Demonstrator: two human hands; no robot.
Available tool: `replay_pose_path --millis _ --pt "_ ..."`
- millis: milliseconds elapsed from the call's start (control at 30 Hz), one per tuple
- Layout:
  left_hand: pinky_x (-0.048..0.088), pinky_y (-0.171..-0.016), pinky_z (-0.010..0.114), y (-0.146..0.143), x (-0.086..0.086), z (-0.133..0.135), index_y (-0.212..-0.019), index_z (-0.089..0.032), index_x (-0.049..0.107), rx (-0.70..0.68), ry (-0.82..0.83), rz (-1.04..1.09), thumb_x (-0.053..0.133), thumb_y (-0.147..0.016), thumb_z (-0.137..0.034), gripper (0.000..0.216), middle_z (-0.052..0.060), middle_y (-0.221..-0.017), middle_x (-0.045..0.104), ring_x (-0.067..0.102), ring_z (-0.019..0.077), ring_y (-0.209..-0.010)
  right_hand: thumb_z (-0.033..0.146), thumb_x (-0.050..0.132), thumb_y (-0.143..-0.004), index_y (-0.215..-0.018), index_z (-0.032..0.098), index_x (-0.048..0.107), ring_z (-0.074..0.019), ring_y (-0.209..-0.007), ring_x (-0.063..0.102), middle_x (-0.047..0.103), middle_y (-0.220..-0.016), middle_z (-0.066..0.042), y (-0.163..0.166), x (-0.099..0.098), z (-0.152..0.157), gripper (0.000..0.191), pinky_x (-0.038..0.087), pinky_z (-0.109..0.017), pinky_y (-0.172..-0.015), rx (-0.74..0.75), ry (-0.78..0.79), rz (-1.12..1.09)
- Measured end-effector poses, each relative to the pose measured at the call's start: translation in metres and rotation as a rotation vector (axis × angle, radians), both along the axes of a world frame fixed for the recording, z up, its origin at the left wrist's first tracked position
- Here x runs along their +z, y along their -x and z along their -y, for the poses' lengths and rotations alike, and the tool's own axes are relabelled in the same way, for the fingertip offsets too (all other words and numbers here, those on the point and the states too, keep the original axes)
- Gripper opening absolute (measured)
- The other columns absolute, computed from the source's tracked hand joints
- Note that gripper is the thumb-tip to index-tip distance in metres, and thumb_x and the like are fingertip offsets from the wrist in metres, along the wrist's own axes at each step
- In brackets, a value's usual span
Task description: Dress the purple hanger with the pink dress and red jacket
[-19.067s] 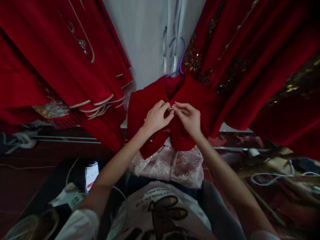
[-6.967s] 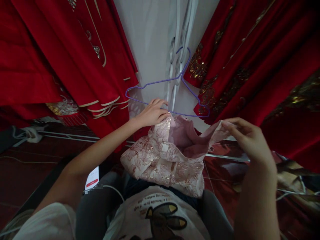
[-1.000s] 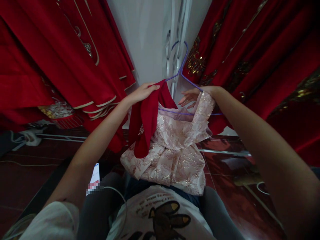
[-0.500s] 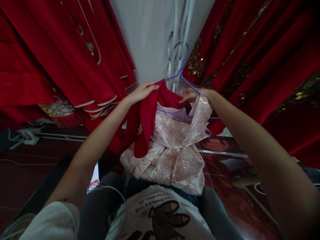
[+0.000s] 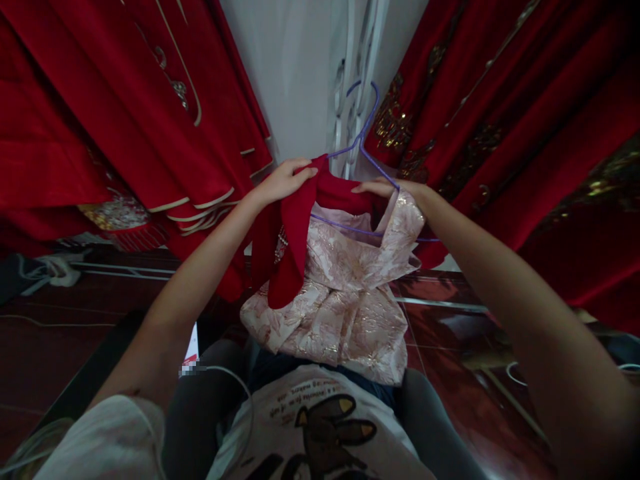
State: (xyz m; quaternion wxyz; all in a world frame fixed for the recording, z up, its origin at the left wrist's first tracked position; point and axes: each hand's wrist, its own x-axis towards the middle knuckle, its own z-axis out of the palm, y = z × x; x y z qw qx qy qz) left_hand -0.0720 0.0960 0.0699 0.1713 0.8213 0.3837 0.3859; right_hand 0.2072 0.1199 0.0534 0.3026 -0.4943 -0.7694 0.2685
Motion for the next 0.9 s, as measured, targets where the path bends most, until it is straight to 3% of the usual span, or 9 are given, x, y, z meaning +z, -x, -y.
replay_pose_path --millis 100,200,333,433,533,633,733,833,900 --pt "0.046 -0.087 0.03 0.003 -0.002 -0.002 -0.073 -0.017 0.06 0.007 -0.114 -0.069 0.05 -0.093 -0.035 0.028 0.003 -0.08 0.06 0.058 0.0169 -0.085 0.023 0.079 -0.064 -0.071 0.022 0.061 -0.0162 -0.06 0.058 0.063 -0.061 0.003 -0.005 0.003 -0.006 0.019 0.049 -0.031 -0.063 -0.038 0.082 0.152" --pt "0.046 -0.088 0.032 0.004 -0.004 -0.003 -0.073 -0.018 0.059 0.022 -0.198 -0.11 0.05 -0.093 -0.037 0.029 0.003 -0.079 0.058 0.058 0.0178 -0.083 0.01 0.069 -0.065 -0.071 0.02 0.058 -0.0113 -0.062 0.051 0.059 -0.061 0.006 -0.017 0.005 -0.011 0.016 0.044 -0.025 -0.066 -0.178 -0.091 0.16" --pt "0.045 -0.085 0.032 0.003 -0.008 -0.004 -0.071 -0.019 0.056 0.032 -0.248 -0.123 0.051 -0.092 -0.041 0.031 0.003 -0.077 0.055 0.057 0.0179 -0.08 0.0 0.062 -0.061 -0.07 0.021 0.054 -0.0137 -0.066 0.05 0.06 -0.068 0.001 -0.05 0.007 -0.004 0.024 0.04 -0.028 -0.068 -0.419 -0.272 0.15" --pt "0.044 -0.084 0.033 0.001 -0.01 -0.005 -0.071 -0.019 0.056 0.027 -0.266 -0.128 0.05 -0.093 -0.042 0.032 0.004 -0.078 0.054 0.056 0.0184 -0.08 -0.006 0.058 -0.055 -0.07 0.022 0.056 -0.0149 -0.063 0.048 0.061 -0.069 -0.002 -0.09 0.006 0.009 0.032 0.037 -0.031 -0.065 -0.539 -0.296 0.223" --pt "0.045 -0.084 0.034 -0.001 -0.012 -0.005 -0.073 -0.019 0.056 0.024 -0.276 -0.149 0.048 -0.094 -0.045 0.034 0.004 -0.078 0.054 0.056 0.0192 -0.08 -0.006 0.062 -0.05 -0.065 0.022 0.058 -0.0159 -0.062 0.045 0.059 -0.067 -0.004 -0.132 0.006 0.024 0.033 0.036 -0.035 -0.065 -0.529 -0.318 0.323" --pt "0.045 -0.085 0.035 -0.002 -0.016 -0.004 -0.075 -0.02 0.056 0.041 -0.297 -0.158 0.047 -0.094 -0.049 0.036 0.005 -0.079 0.054 0.057 0.0201 -0.081 0.006 0.069 -0.055 -0.064 0.026 0.058 -0.0168 -0.058 0.041 0.053 -0.061 -0.003 -0.163 0.011 0.042 0.024 0.036 -0.037 -0.064 -0.553 -0.302 0.403" --pt "0.044 -0.088 0.036 -0.002 -0.02 -0.003 -0.08 -0.019 0.058 0.071 -0.34 -0.184 0.043 -0.095 -0.052 0.039 0.007 -0.083 0.054 0.057 0.0217 -0.086 0.03 0.075 -0.061 -0.075 0.032 0.061 -0.0208 -0.059 0.048 0.058 -0.063 -0.003 -0.176 0.025 0.068 0.02 0.041 -0.038 -0.062 -0.405 -0.284 0.358" --pt "0.043 -0.094 0.038 -0.001 -0.023 0.0 -0.088 -0.019 0.059 0.092 -0.372 -0.242 0.038 -0.096 -0.053 0.041 0.009 -0.091 0.056 0.056 0.0239 -0.095 0.046 0.082 -0.056 -0.098 0.035 0.063 -0.028 -0.074 0.061 0.07 -0.086 -0.004 -0.174 0.043 0.096 0.047 0.05 -0.041 -0.064 -0.053 -0.072 0.29" --pt "0.041 -0.096 0.04 -0.001 -0.024 0.002 -0.094 -0.018 0.059 0.11 -0.385 -0.3 0.034 -0.098 -0.052 0.043 0.01 -0.096 0.056 0.055 0.0249 -0.099 0.048 0.086 -0.051 -0.107 0.036 0.063 -0.0318 -0.086 0.063 0.07 -0.104 -0.005 -0.166 0.05 0.108 0.061 0.053 -0.044 -0.071 0.014 0.055 0.341"
